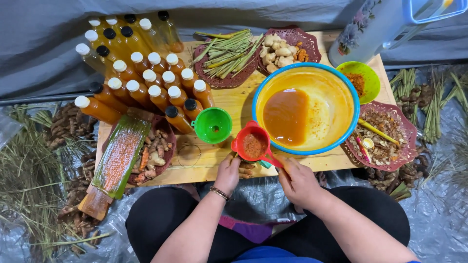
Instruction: The person pours an orange liquid from a large blue bowl into a red measuring cup using a green funnel. They then pour the liquid from the cup into a bottle and repeat the process, using their hand to scrape the remaining liquid from the bowl into the cup.
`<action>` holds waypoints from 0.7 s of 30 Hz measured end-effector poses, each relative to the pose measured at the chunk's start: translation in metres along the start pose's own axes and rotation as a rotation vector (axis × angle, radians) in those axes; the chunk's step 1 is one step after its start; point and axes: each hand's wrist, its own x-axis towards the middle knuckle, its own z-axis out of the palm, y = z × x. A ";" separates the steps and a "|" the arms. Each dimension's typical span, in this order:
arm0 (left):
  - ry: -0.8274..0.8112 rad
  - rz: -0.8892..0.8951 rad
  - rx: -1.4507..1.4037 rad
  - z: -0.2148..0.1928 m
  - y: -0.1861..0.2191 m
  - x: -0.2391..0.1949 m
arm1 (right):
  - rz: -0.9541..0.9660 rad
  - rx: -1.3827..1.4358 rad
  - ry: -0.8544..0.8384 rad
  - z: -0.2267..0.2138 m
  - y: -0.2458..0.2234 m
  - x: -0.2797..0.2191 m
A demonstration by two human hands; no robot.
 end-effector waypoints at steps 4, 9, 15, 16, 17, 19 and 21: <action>0.003 0.045 -0.009 -0.009 -0.018 0.013 | 0.088 0.043 -0.121 0.010 0.002 -0.011; 0.036 0.062 0.006 -0.013 -0.008 0.003 | 0.214 0.069 -0.279 0.008 -0.007 -0.017; 0.047 0.070 0.166 0.004 0.027 -0.032 | -0.111 -0.308 0.111 -0.041 0.045 -0.002; 0.037 0.078 0.221 0.010 0.034 -0.040 | -0.157 -0.393 0.267 -0.062 0.054 0.008; 0.041 0.070 0.217 0.012 0.038 -0.044 | -0.155 -0.391 0.258 -0.079 0.053 0.014; 0.095 0.067 0.281 0.018 0.046 -0.049 | 0.079 -0.279 0.353 -0.114 0.052 0.028; 0.112 -0.005 0.261 0.017 0.028 -0.049 | 0.333 0.049 0.374 -0.105 0.102 0.017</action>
